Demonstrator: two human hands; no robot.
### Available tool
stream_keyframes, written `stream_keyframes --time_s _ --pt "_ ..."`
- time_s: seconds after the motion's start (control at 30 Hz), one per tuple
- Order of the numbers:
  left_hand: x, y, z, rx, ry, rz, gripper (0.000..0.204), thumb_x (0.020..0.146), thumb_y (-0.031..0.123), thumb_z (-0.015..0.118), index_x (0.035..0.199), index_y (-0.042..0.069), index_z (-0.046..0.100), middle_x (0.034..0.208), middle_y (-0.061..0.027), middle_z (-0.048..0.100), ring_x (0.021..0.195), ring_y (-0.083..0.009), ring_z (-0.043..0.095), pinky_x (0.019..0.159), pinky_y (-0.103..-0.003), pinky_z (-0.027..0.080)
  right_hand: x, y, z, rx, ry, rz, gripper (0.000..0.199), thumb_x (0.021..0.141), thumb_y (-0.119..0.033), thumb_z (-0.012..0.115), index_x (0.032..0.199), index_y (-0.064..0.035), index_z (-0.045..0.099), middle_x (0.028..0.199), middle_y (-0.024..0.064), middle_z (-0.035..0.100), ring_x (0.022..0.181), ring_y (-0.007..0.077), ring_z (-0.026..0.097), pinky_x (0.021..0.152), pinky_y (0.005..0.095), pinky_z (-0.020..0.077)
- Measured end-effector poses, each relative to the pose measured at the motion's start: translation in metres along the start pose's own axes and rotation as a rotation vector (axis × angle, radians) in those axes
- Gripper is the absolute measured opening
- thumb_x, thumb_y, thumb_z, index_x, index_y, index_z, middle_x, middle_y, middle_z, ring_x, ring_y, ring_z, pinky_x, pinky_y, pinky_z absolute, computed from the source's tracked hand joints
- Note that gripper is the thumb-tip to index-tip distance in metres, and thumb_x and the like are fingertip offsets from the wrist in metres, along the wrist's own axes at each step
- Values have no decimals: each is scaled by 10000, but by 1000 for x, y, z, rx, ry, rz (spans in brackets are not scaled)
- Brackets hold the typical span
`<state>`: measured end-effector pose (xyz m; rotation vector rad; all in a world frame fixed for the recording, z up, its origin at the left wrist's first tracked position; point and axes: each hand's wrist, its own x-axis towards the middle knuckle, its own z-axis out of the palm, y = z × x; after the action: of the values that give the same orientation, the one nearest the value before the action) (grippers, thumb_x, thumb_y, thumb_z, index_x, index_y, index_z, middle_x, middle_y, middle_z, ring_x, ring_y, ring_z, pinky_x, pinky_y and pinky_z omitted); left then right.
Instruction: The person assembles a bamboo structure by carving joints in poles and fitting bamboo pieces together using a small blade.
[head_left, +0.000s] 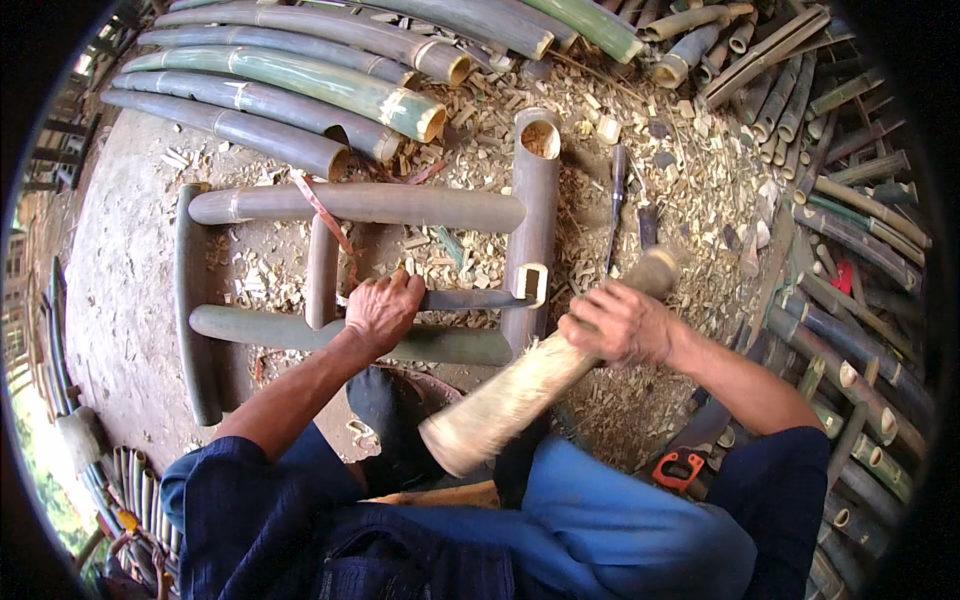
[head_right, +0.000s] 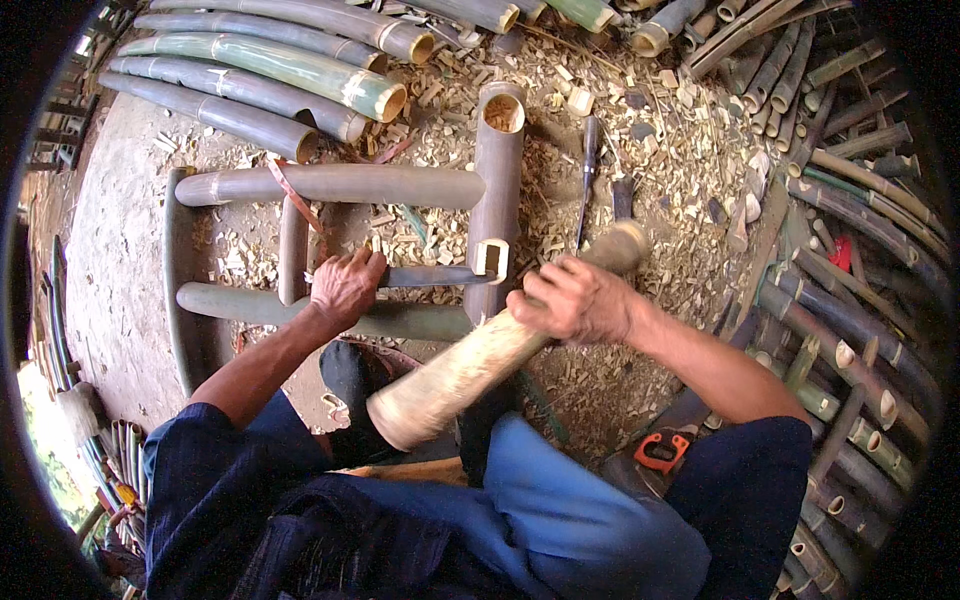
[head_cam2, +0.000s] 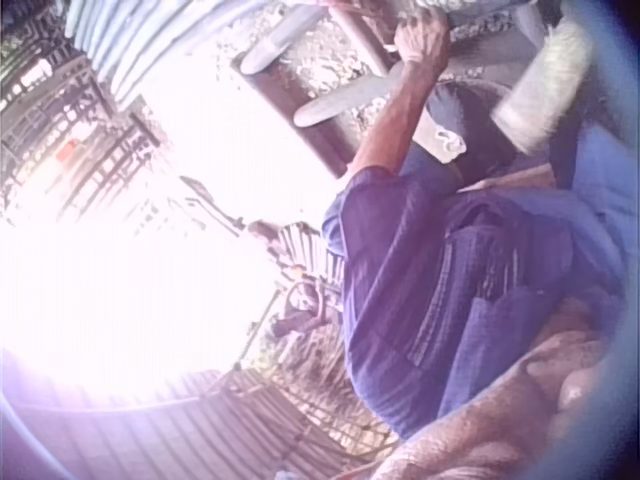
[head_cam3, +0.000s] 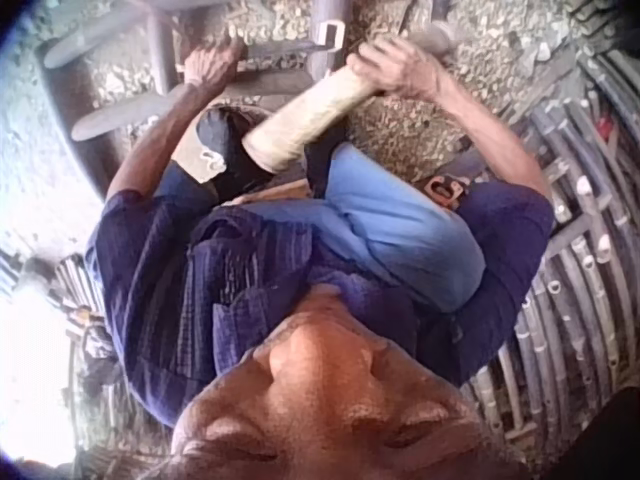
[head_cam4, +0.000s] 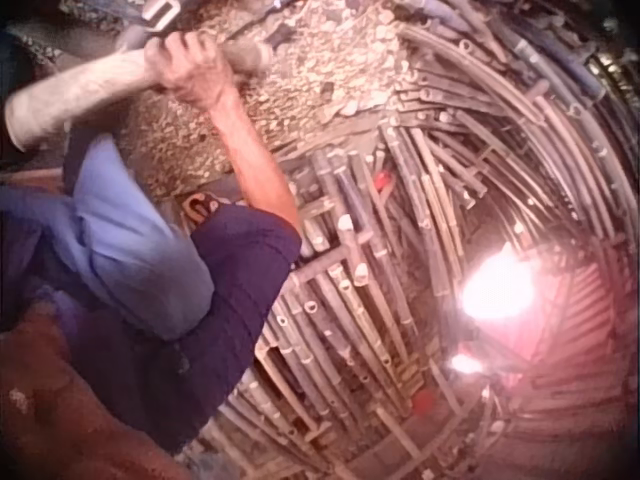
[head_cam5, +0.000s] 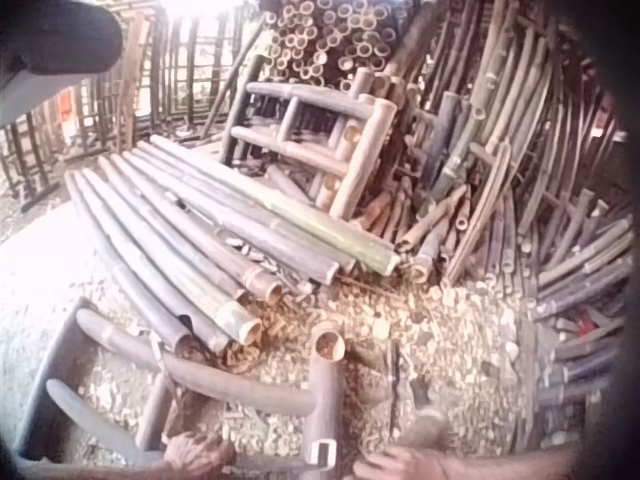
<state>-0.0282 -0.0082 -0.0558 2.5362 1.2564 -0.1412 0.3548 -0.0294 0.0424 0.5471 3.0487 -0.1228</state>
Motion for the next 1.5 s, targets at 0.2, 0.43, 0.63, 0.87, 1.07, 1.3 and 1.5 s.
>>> stream_keyframes --time_s 0.2,0.43,0.63,0.87,1.07,1.3,1.5 --pt "16 -13 -13 -184 -116 52 174 863 126 689 1014 47 657 910 -159 697 795 -352 729 731 -461 577 -1 23 -9 -46 -307 337 779 791 -423 864 1355 -41 484 1075 177 649 948 301 678 717 371 650" --pt "65 -44 -52 -971 -211 -145 434 858 420 844 896 0 743 574 -53 542 568 -144 587 549 -369 467 8 13 -67 764 254 1006 720 793 -272 828 1356 -13 460 1121 199 672 1006 311 702 851 405 601" --pt "68 -39 -65 -354 -153 137 706 943 696 567 826 31 774 691 -218 674 692 -415 680 661 -525 522 2 -1 -63 1054 515 1046 811 788 -220 806 1440 44 402 1228 164 617 1125 238 622 976 382 515" --pt "66 -30 -67 -227 -189 11 620 953 631 599 844 45 772 747 -223 701 763 -412 709 722 -522 566 -3 -31 -48 1023 398 1107 885 813 -135 799 1509 53 285 1282 203 602 1096 309 659 985 405 551" --pt "67 -27 -60 -139 -242 -30 611 943 620 620 882 31 775 795 -223 721 776 -408 720 731 -521 570 6 -38 -55 716 -229 1113 902 798 -202 775 1531 66 324 1271 324 610 1054 427 693 954 478 570" --pt "76 -33 -67 -219 -272 -17 632 919 628 649 850 9 761 799 -233 718 796 -418 717 748 -518 570 14 -62 -46 943 378 1190 920 775 -279 793 1525 30 360 1318 333 608 1112 410 681 981 472 545" --pt "76 -37 -62 -219 -323 -45 680 890 669 661 810 0 746 784 -252 706 802 -430 715 751 -532 562 17 -39 -87 971 -57 1156 882 818 -297 790 1524 19 367 1285 279 646 1110 373 686 996 476 546"
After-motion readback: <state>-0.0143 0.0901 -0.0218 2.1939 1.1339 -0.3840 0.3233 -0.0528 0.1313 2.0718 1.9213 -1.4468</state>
